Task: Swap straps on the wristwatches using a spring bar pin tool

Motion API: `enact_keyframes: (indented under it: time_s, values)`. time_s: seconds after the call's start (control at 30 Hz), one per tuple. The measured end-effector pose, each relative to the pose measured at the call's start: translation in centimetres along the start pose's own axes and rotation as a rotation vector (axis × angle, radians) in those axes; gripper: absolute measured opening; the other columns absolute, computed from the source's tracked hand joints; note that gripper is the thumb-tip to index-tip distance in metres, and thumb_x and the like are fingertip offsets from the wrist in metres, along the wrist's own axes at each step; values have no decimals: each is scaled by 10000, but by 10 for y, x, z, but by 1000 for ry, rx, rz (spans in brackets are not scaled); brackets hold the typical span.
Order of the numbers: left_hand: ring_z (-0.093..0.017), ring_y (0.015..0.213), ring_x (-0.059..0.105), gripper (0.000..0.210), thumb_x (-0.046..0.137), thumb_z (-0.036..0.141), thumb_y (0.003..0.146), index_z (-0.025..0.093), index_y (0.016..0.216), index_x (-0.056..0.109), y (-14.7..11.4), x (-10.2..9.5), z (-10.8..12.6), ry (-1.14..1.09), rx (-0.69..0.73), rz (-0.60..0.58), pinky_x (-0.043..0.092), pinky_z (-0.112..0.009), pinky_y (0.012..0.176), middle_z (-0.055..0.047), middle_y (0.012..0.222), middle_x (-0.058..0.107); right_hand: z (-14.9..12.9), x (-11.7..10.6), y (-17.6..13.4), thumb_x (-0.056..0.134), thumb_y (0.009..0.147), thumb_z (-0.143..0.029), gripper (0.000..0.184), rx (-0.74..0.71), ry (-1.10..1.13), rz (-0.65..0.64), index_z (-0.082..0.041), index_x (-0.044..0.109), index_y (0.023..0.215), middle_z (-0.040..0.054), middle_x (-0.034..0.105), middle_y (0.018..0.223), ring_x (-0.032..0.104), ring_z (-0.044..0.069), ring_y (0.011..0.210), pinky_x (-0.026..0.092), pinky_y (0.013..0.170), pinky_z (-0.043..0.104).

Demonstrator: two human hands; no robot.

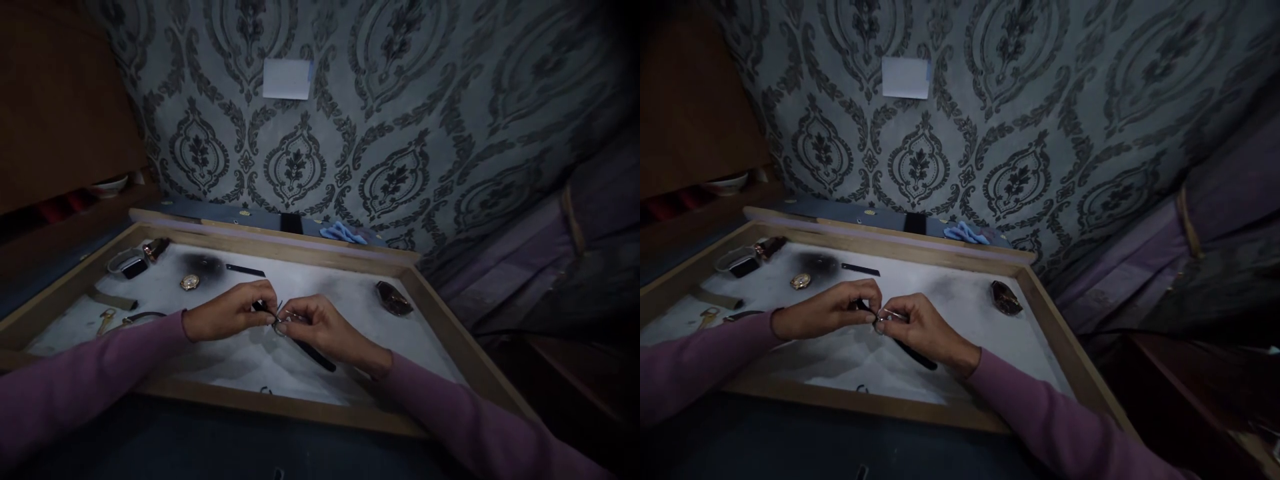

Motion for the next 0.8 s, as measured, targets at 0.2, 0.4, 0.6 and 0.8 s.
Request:
enact_keyframes:
  time_s: [0.2, 0.4, 0.6, 0.8]
  values:
    - [-168, 858, 496, 149, 574, 299, 878, 173, 801, 572, 0, -9, 1, -72, -3, 3, 391, -285, 794, -16, 884, 496, 6, -5, -2, 727, 761, -437, 306, 23, -59, -36, -140, 655, 758, -59, 471, 570, 357, 66, 507, 265, 460, 198]
    - [-193, 987, 447, 155, 615, 321, 884, 188, 857, 691, -5, -23, 4, 179, -22, 89, 382, -304, 889, -31, 990, 411, 13, -26, -5, 594, 878, -357, 247, 26, -239, 43, -137, 690, 818, -57, 501, 458, 397, 76, 420, 278, 440, 198]
    - [-184, 922, 465, 132, 611, 287, 910, 233, 887, 729, -5, -17, 7, 474, 76, 62, 383, -279, 795, -27, 924, 455, 2, -28, -8, 571, 860, -171, 140, -64, -475, 128, -152, 708, 838, 32, 716, 694, 617, 136, 615, 415, 581, 222]
    - [-135, 652, 536, 232, 461, 222, 979, 181, 932, 684, -6, -8, 3, 714, 103, 14, 310, -250, 585, -22, 753, 606, -7, -34, -14, 577, 866, -159, 143, -139, -677, 274, -174, 700, 938, 57, 758, 832, 690, 184, 713, 478, 659, 278]
Point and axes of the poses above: each hand's wrist, its own y-axis towards the middle knuckle, its own x-axis out of the palm, z = x × y, the point moved 8 cm from there along y, towards the middle knuckle
